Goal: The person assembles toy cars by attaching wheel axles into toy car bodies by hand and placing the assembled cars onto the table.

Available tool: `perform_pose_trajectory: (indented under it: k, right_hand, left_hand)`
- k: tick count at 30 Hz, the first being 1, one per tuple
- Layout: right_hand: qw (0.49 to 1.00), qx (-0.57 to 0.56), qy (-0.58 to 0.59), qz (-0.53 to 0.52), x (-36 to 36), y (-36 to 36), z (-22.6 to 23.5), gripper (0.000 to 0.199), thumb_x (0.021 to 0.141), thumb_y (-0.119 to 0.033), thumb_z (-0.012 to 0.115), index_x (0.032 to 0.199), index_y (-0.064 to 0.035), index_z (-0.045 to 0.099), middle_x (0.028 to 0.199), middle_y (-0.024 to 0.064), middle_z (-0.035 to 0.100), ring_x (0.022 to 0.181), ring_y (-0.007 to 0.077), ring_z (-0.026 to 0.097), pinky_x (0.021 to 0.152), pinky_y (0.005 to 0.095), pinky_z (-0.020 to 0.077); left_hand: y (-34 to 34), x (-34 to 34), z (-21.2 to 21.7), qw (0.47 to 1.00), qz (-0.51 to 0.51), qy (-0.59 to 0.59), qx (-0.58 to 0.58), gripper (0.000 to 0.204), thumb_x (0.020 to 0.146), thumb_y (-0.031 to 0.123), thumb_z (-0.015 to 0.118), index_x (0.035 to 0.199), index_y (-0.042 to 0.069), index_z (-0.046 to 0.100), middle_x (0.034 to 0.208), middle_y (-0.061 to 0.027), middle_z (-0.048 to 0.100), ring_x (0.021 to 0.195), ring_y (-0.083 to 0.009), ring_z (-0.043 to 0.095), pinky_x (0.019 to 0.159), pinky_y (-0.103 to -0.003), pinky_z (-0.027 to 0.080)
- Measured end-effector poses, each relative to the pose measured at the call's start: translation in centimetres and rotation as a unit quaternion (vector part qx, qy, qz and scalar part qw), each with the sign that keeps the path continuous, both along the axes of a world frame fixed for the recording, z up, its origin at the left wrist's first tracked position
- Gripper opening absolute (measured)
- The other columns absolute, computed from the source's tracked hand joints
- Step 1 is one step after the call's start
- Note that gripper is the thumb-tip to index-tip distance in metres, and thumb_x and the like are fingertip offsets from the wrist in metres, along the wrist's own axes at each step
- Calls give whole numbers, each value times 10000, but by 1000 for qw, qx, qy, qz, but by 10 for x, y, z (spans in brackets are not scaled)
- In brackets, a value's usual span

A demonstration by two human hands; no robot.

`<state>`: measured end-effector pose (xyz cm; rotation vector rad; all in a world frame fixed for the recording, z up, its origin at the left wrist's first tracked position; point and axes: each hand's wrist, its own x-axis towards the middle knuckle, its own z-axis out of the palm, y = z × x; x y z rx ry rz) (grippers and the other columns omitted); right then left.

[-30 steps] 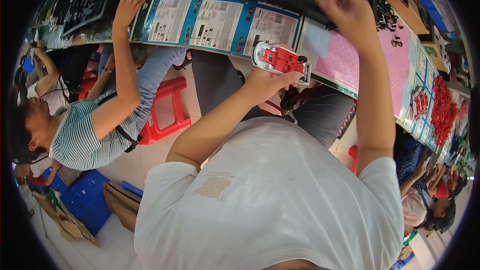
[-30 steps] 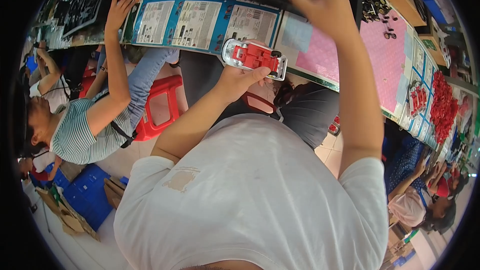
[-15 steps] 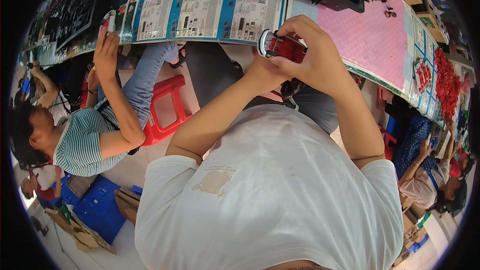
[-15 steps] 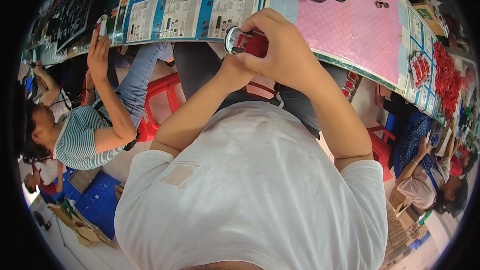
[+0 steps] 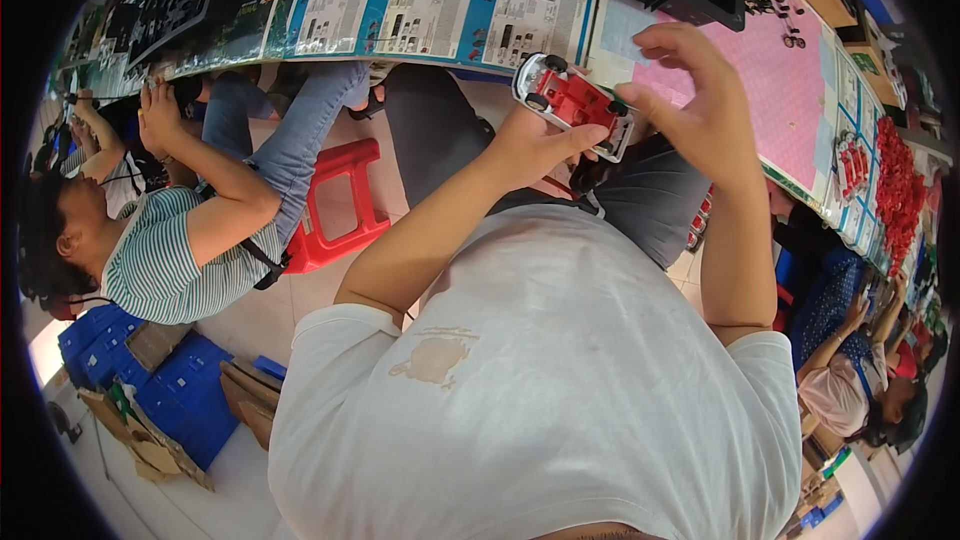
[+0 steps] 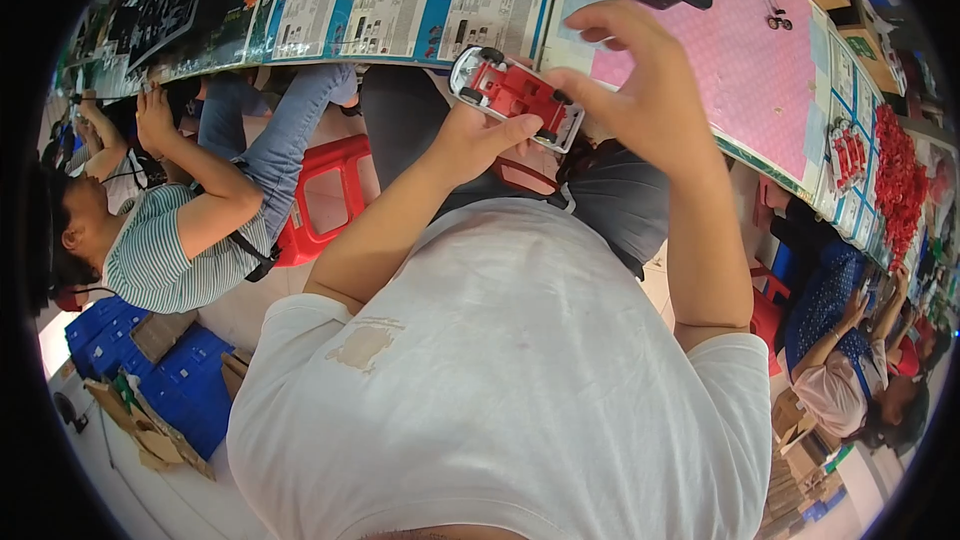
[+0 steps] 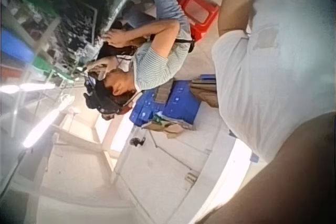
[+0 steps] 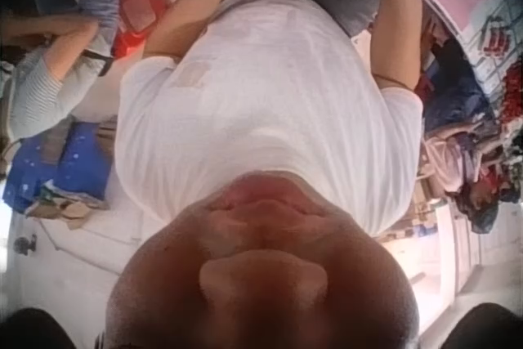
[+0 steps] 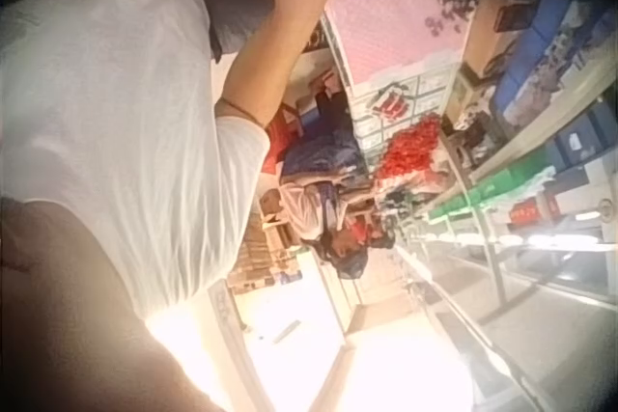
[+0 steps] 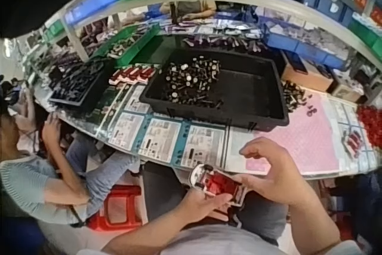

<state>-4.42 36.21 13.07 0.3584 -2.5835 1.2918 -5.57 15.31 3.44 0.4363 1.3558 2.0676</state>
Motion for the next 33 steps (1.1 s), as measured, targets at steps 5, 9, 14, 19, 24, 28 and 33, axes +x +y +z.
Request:
perform_pose_trajectory:
  k: [5,9,14,19,24,28,33]
  right_hand:
    - [999,-17,-37,27,11,-40,-10,484,713,-161,847,1110,24,643,1093,147,649,982,271,653,876,348,531]
    - [1000,8,-17,20,11,-46,-17,486,707,-171,852,1101,23,644,1086,155,652,966,288,658,874,346,533]
    - [997,-13,-74,32,12,-47,-13,478,709,-184,853,1092,17,648,1095,154,647,972,324,657,867,371,536]
    - [998,27,23,49,13,-43,-13,434,707,-221,870,1004,14,659,1111,147,625,926,324,653,810,374,554]
    - [995,15,94,-32,11,-1,-20,263,739,-142,845,813,-1,636,984,149,668,901,280,656,760,337,524]
    - [964,84,116,-224,1,57,-75,181,839,-102,768,792,22,645,825,129,678,761,265,661,715,327,518]
    - [922,111,87,-361,5,99,-125,196,888,-150,733,813,20,670,783,119,646,673,237,625,648,339,503]
  left_hand:
    - [4,5,-1,997,6,80,-17,407,900,91,728,1243,28,518,1035,-67,672,844,-143,684,705,-281,570]
    - [2,6,-1,993,-34,67,-89,399,860,18,703,1224,15,541,1004,-83,676,832,-153,687,721,-320,605]
    - [-1,11,0,995,-21,24,-98,435,852,38,696,1255,43,533,971,-75,681,816,-155,692,626,-330,624]
    - [-5,6,-2,997,-3,-39,-63,424,879,90,708,1268,52,544,971,-75,687,812,-148,696,607,-334,628]
    - [-21,-6,4,999,-1,-39,19,377,950,229,703,1239,33,563,981,-51,694,808,-130,682,667,-282,568]
    - [-40,-23,-5,994,89,-58,35,363,973,238,672,1251,37,551,1099,-63,672,903,-133,666,675,-255,529]
    - [-89,-66,-21,972,218,-17,-85,332,1007,274,623,1252,60,551,1062,-15,671,848,-57,639,689,-214,502]
